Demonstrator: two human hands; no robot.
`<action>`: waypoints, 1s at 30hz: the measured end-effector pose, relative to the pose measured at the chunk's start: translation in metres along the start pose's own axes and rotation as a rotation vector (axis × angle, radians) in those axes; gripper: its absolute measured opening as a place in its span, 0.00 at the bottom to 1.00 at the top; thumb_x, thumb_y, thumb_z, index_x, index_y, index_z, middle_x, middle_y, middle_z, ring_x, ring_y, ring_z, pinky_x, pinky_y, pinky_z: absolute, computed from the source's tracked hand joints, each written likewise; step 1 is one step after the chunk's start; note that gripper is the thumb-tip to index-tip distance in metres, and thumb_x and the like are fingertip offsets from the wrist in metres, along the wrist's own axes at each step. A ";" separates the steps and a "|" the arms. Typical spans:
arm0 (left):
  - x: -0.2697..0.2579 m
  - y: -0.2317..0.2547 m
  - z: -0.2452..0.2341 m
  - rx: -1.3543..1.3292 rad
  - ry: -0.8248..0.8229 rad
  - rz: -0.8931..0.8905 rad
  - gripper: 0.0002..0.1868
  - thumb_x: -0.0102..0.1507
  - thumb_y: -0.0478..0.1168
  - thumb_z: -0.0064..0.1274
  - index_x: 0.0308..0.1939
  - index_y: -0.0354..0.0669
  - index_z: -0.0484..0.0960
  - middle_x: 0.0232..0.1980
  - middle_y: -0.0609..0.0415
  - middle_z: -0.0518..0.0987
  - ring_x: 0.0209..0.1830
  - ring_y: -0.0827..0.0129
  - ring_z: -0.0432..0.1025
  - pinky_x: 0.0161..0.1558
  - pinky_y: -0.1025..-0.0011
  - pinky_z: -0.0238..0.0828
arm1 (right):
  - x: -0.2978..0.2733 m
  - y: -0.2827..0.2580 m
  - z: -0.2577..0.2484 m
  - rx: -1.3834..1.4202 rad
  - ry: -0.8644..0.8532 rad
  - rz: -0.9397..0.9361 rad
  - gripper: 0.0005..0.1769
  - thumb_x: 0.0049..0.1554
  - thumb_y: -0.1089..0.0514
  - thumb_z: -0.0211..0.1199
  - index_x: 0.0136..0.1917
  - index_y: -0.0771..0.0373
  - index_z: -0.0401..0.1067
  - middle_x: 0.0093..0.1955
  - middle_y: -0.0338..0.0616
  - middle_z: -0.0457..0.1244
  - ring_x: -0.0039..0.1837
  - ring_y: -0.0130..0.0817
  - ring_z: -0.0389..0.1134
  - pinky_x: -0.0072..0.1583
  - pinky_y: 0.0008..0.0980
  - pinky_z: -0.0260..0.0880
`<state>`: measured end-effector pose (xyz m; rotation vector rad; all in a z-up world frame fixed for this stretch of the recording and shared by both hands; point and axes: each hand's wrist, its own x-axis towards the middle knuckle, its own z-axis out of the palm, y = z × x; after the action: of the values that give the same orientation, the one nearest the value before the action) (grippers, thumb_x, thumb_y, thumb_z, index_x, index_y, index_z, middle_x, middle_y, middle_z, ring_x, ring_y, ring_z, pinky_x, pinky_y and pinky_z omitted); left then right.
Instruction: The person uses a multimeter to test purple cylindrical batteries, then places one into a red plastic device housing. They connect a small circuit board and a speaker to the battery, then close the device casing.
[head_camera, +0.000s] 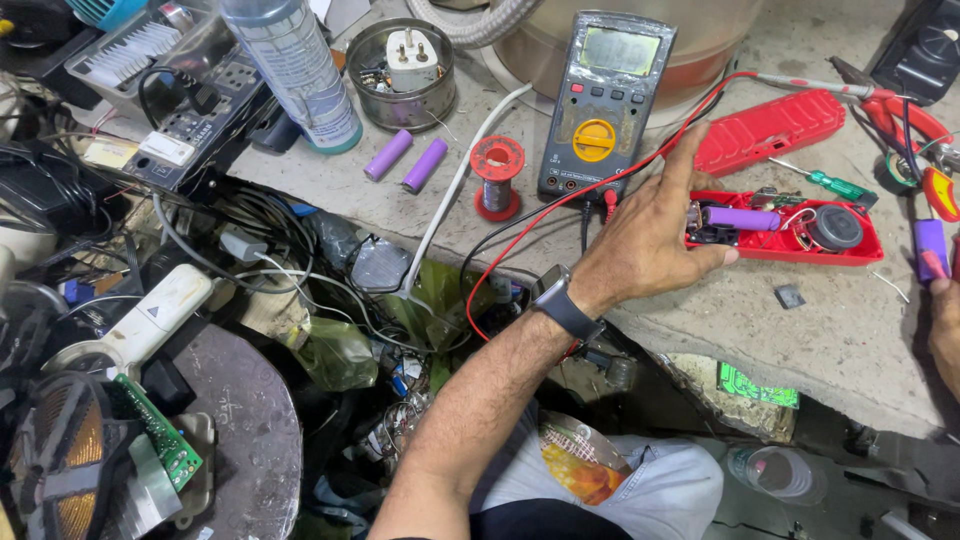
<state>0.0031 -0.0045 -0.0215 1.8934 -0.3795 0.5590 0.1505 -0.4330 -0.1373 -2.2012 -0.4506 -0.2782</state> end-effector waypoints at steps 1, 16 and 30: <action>0.000 0.000 0.000 0.013 0.001 0.002 0.68 0.50 0.45 0.71 0.81 0.36 0.37 0.60 0.33 0.77 0.65 0.46 0.73 0.69 0.55 0.68 | 0.001 -0.013 0.001 -0.065 0.012 -0.014 0.17 0.79 0.53 0.45 0.66 0.67 0.67 0.44 0.41 0.56 0.43 0.29 0.51 0.47 0.29 0.52; -0.002 0.002 0.000 0.173 -0.073 -0.064 0.64 0.49 0.46 0.69 0.79 0.30 0.43 0.48 0.39 0.79 0.53 0.48 0.74 0.59 0.56 0.70 | -0.076 -0.288 0.064 -0.861 -0.195 -0.698 0.43 0.51 0.34 0.56 0.72 0.61 0.66 0.74 0.46 0.62 0.77 0.40 0.61 0.77 0.46 0.57; -0.002 -0.002 0.003 0.170 -0.037 0.006 0.65 0.50 0.46 0.69 0.80 0.35 0.41 0.51 0.36 0.77 0.54 0.44 0.73 0.59 0.52 0.69 | -0.085 -0.174 0.026 -0.632 -0.082 -0.524 0.41 0.67 0.35 0.52 0.78 0.69 0.60 0.78 0.60 0.54 0.80 0.58 0.53 0.80 0.50 0.52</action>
<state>0.0032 -0.0066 -0.0255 2.0692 -0.3715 0.5756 0.0024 -0.3311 -0.0596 -2.6727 -1.1098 -0.6880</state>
